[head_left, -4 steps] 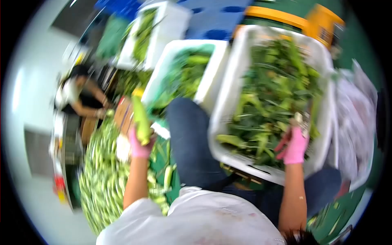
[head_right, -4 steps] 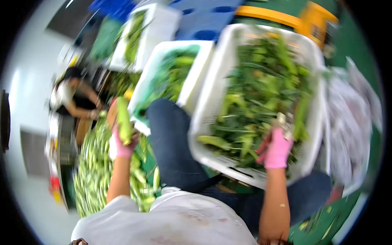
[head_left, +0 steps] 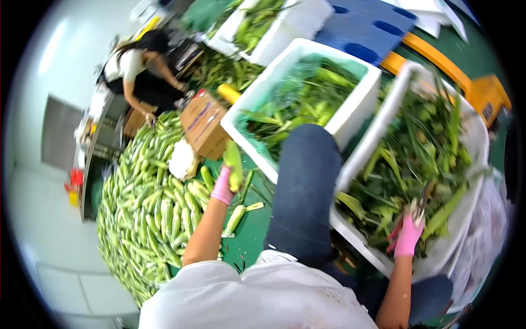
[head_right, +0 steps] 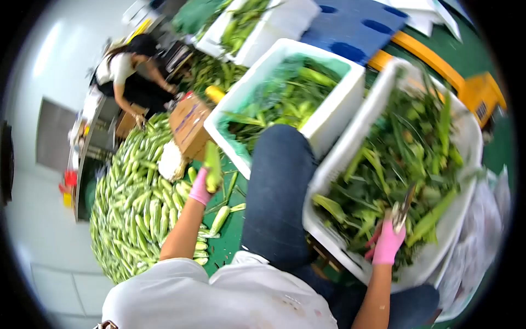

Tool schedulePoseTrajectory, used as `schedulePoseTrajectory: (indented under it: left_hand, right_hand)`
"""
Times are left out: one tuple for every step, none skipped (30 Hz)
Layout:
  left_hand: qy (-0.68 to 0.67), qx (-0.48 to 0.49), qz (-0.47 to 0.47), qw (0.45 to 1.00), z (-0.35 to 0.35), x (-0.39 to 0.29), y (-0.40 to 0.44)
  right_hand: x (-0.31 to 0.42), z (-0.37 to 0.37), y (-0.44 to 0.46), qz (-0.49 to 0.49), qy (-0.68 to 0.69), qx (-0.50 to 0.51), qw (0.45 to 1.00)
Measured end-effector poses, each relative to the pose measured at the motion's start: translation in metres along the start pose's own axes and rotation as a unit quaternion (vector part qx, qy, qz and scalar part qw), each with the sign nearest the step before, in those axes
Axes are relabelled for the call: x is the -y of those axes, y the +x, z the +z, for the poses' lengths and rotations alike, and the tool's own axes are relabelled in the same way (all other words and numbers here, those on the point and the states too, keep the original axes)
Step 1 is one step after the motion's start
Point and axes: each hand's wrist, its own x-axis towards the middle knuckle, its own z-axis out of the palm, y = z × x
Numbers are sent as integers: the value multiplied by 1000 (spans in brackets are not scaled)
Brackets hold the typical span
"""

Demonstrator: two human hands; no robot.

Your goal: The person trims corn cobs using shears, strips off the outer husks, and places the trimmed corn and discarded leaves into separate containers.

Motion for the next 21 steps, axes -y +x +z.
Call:
schedulePoseTrajectory:
  left_hand:
    - [16,-9,-58,998,-34,13,17]
    - [63,-46,-54,995,-38,48,20]
    - [114,-86,-39,989,-43,62,22]
    - [163,-93,4,982,-76,92,54]
    - [187,-114,17,976,-92,106,67]
    - [217,-167,47,961,-99,109,71]
    - [248,-216,77,941,-98,110,77]
    - [342,-307,20,888,-87,99,84]
    - [431,-385,-39,815,-68,82,90]
    - [458,-410,109,781,-48,72,97]
    - [476,-421,254,729,-25,60,100]
    - [448,-335,415,718,15,20,87]
    - [420,-262,510,703,64,-16,72]
    - [363,-143,499,774,98,-31,70]
    - [294,-21,481,826,128,-35,80]
    - [339,25,437,833,159,-32,102]
    - [381,77,394,833,191,-34,125]
    - [491,64,353,794,210,-17,167]
    - [592,53,314,740,234,6,200]
    - [666,36,230,709,243,22,214]
    - [712,39,104,693,248,29,214]
  right_hand:
    - [-22,13,12,11,-17,32,999]
    - [-35,21,19,23,-45,49,997]
    - [-49,23,28,38,-57,59,996]
    - [0,49,-9,94,-87,71,989]
    - [-18,36,8,138,-81,34,987]
    - [-23,31,5,122,-42,47,991]
    - [-26,29,4,106,1,59,993]
    - [-26,33,7,96,-8,105,990]
    - [-22,36,7,87,-15,147,985]
    - [-18,35,3,82,-24,184,979]
    - [-14,30,-4,81,-32,218,972]
    - [-14,21,-13,80,-38,249,964]
    - [-15,12,-18,94,-52,254,961]
    - [-16,0,-14,109,-59,247,961]
    - [-20,-10,-13,117,-67,242,961]
    - [-25,-17,-11,117,-56,240,962]
    - [-35,-30,-9,123,73,259,955]
    - [-17,0,-18,90,110,259,955]
    - [-26,-6,-22,81,188,129,970]
    - [-29,-10,-22,97,211,127,964]
    - [-28,-13,-20,109,238,120,958]
